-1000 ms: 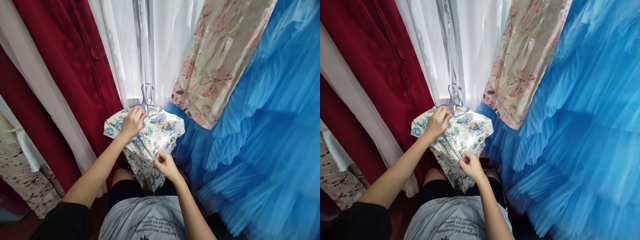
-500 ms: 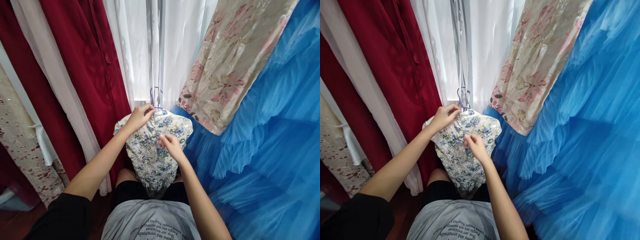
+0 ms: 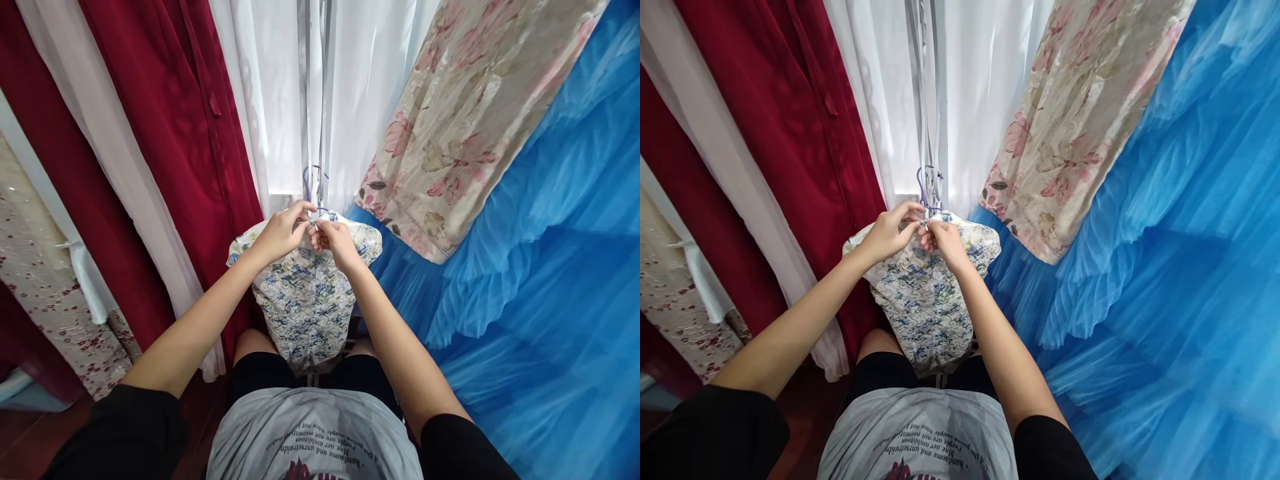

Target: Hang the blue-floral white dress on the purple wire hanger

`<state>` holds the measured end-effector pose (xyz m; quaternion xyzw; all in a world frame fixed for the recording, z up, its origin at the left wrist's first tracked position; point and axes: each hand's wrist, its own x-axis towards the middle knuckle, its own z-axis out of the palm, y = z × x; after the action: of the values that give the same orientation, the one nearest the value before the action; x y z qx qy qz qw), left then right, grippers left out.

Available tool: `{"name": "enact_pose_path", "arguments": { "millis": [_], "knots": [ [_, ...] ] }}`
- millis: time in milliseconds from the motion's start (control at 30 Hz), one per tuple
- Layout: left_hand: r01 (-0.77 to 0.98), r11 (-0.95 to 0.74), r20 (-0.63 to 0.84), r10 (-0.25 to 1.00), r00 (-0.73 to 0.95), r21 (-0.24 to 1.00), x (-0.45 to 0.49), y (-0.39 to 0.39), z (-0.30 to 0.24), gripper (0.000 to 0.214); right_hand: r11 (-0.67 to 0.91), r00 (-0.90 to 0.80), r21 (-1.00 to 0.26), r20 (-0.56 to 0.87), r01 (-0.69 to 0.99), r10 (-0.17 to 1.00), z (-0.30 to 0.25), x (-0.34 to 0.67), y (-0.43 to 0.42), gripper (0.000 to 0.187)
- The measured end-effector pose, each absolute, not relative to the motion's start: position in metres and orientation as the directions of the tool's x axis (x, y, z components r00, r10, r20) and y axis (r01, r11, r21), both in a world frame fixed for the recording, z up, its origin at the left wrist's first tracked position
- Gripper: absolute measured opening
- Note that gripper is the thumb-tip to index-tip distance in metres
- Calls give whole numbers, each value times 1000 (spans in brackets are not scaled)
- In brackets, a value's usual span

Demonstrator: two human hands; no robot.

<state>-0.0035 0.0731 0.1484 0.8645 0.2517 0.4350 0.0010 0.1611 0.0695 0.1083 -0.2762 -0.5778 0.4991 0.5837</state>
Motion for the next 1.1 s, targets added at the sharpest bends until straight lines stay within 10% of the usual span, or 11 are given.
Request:
{"name": "enact_pose_path", "arguments": {
  "millis": [667,1100],
  "knots": [
    [476,-844,768,471,435,248,6,63,140,32,488,-97,-867,496,-95,863,101,162,67,41],
    [549,-794,828,476,295,261,14,64,138,27,654,24,-621,733,432,680,95,164,64,19]
  ]
}}
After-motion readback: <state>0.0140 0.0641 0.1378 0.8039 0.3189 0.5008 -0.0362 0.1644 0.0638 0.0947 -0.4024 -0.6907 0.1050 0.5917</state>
